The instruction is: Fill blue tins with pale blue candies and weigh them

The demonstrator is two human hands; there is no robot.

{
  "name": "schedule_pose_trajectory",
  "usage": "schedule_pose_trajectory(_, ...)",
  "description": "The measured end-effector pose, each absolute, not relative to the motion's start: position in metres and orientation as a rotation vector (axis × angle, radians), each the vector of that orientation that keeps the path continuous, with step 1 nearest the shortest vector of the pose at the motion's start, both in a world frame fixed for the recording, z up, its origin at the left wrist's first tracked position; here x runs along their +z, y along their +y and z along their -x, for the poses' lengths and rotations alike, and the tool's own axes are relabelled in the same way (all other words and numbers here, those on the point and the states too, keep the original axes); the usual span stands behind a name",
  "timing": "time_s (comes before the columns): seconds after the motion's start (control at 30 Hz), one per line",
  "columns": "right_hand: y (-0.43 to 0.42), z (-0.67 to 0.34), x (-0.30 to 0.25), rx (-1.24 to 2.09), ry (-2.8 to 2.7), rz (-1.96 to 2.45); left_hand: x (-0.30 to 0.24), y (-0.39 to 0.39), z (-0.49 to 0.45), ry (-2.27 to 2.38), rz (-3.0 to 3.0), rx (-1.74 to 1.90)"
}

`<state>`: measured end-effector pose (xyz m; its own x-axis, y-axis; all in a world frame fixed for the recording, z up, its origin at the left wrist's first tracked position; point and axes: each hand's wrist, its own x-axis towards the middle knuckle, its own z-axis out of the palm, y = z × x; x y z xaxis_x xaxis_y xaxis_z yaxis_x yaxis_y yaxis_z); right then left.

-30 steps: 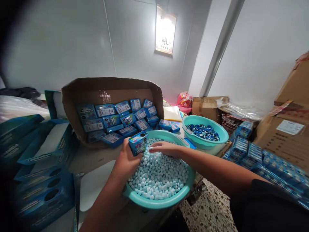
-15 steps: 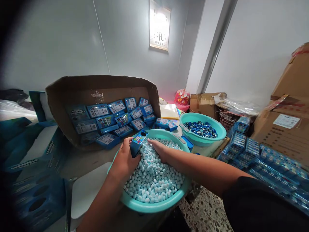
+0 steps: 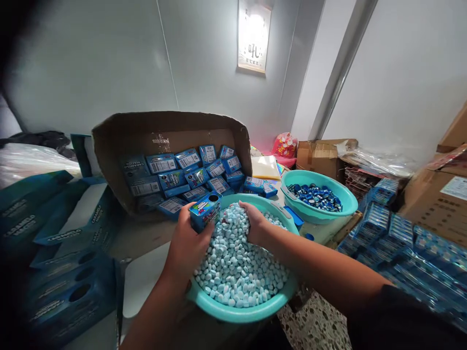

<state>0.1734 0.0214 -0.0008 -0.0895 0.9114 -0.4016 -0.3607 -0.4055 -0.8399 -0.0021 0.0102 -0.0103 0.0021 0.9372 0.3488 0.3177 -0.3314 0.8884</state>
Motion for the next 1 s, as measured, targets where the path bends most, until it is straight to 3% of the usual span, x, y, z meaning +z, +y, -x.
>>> schedule_pose_trajectory(0.37,0.0,-0.163,0.052,1.796,-0.186,0.996,-0.008,0.005,0.001,1.293,-1.643,1.306)
schedule_pose_trajectory(1.0,0.044,-0.162,0.078,1.391,-0.28,0.811,-0.009,0.002,0.003,1.063,-1.972,1.118)
